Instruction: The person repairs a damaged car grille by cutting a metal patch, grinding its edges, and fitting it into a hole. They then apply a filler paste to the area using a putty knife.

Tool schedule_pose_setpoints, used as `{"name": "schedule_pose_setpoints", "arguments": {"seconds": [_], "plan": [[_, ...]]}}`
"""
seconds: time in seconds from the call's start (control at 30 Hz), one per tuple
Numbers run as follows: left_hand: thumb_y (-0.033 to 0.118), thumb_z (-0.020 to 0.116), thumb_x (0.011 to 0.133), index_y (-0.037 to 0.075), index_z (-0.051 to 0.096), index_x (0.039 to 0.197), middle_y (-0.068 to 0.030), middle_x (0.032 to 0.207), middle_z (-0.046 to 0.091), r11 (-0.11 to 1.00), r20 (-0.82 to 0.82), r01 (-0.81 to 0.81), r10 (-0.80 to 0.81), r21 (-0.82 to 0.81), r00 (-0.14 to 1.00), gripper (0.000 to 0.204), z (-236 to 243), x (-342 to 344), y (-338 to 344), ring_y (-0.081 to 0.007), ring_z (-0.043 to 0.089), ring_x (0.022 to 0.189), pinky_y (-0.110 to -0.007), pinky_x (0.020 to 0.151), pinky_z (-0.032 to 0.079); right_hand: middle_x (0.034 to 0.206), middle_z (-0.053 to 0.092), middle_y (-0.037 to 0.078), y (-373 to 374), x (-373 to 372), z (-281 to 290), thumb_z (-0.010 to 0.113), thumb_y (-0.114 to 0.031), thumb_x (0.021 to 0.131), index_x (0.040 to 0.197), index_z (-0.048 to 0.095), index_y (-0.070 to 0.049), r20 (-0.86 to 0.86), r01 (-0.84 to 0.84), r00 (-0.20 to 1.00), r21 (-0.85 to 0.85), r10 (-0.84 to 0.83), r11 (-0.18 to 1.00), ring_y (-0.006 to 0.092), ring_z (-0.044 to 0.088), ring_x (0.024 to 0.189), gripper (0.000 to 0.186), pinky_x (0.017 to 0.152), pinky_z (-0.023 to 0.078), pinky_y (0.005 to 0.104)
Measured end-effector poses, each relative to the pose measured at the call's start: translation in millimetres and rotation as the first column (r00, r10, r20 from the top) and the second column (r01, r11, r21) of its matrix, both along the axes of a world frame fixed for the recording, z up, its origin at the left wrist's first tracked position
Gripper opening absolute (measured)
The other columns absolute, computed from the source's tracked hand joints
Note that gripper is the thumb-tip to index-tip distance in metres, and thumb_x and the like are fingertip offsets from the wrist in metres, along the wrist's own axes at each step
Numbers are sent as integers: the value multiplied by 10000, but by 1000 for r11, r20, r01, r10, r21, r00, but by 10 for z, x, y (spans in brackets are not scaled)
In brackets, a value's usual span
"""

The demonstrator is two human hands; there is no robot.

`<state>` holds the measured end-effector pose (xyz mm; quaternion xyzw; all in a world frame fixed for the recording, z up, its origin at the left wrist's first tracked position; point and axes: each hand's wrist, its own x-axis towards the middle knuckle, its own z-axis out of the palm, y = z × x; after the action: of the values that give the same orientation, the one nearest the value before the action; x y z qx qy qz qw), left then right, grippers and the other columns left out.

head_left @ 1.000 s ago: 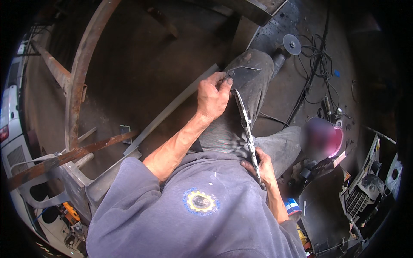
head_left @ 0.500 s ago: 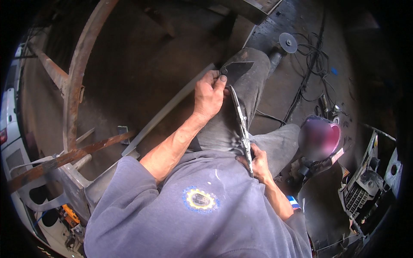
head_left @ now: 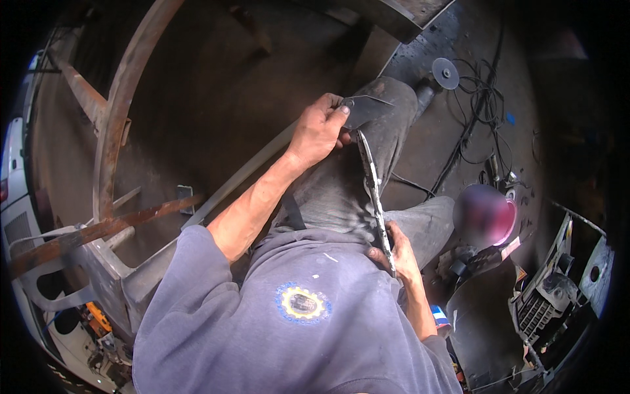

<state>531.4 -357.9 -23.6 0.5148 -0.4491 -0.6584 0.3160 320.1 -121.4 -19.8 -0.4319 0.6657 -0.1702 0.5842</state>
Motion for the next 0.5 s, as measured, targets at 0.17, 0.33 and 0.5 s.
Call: {"name": "schedule_pose_setpoints", "arguments": {"seconds": [0.17,0.33,0.5], "plan": [[215,595,1000,-13,658,1065,-34,782,644,982,52,144,-139,-118,989,245,-8,-3,-80,-104,619,611,-259,515,512,803,603,36,87,-14,-102,900,-480,717,1168,624,-13,64,66,996,-71,-62,995,147,534,773,706,741,469,314],[224,635,973,-33,687,1021,-52,771,660,972,77,184,-175,-143,982,267,-25,-40,-159,-98,608,579,-263,497,501,823,565,0,53,-2,-67,895,-563,683,1130,647,-12,39,76,996,-8,-75,997,141,505,772,752,736,440,307],[208,651,958,-41,690,1014,-52,735,661,970,95,197,-185,-142,978,258,3,-64,-189,-92,572,505,-257,476,487,837,595,14,51,26,-32,901,-519,693,1145,650,-14,42,88,995,-6,-88,996,147,531,794,723,762,455,314]]}}
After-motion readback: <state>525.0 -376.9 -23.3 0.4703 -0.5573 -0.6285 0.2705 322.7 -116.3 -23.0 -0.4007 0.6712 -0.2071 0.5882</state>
